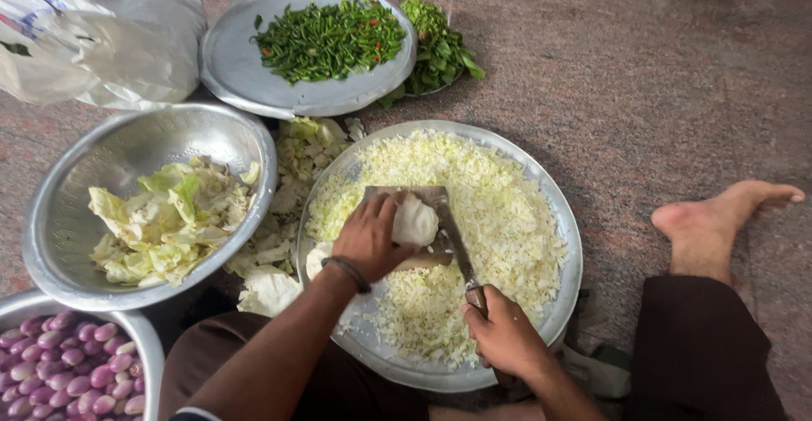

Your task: The person chops a head of cabbage on a wooden block using a knife and moves the shredded pieces onto a large metal tray.

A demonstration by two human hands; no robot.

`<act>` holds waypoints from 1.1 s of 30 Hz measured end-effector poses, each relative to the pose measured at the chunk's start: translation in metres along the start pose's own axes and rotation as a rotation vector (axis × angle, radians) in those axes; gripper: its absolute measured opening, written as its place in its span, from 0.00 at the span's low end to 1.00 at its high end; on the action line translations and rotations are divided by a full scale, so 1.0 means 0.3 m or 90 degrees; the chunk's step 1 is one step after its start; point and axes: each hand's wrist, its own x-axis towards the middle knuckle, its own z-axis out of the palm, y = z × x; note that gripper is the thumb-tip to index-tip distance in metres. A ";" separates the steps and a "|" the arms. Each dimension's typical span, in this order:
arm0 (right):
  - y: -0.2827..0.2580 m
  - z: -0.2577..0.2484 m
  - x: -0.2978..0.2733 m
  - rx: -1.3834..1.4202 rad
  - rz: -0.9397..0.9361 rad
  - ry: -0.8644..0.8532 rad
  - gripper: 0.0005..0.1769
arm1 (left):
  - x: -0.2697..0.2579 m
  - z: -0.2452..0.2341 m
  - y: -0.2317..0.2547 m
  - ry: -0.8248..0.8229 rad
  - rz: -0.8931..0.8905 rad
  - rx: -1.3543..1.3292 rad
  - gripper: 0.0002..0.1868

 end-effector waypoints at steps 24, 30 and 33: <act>-0.021 0.001 0.011 -0.232 -0.082 0.157 0.16 | -0.007 0.092 -0.075 0.179 0.026 -0.090 0.45; -0.037 0.007 0.001 -0.345 -0.110 0.141 0.16 | 0.011 0.093 -0.054 0.170 -0.010 -0.035 0.55; -0.061 0.014 -0.016 -0.349 -0.123 0.165 0.16 | -0.019 0.029 -0.019 0.095 -0.037 -0.020 0.52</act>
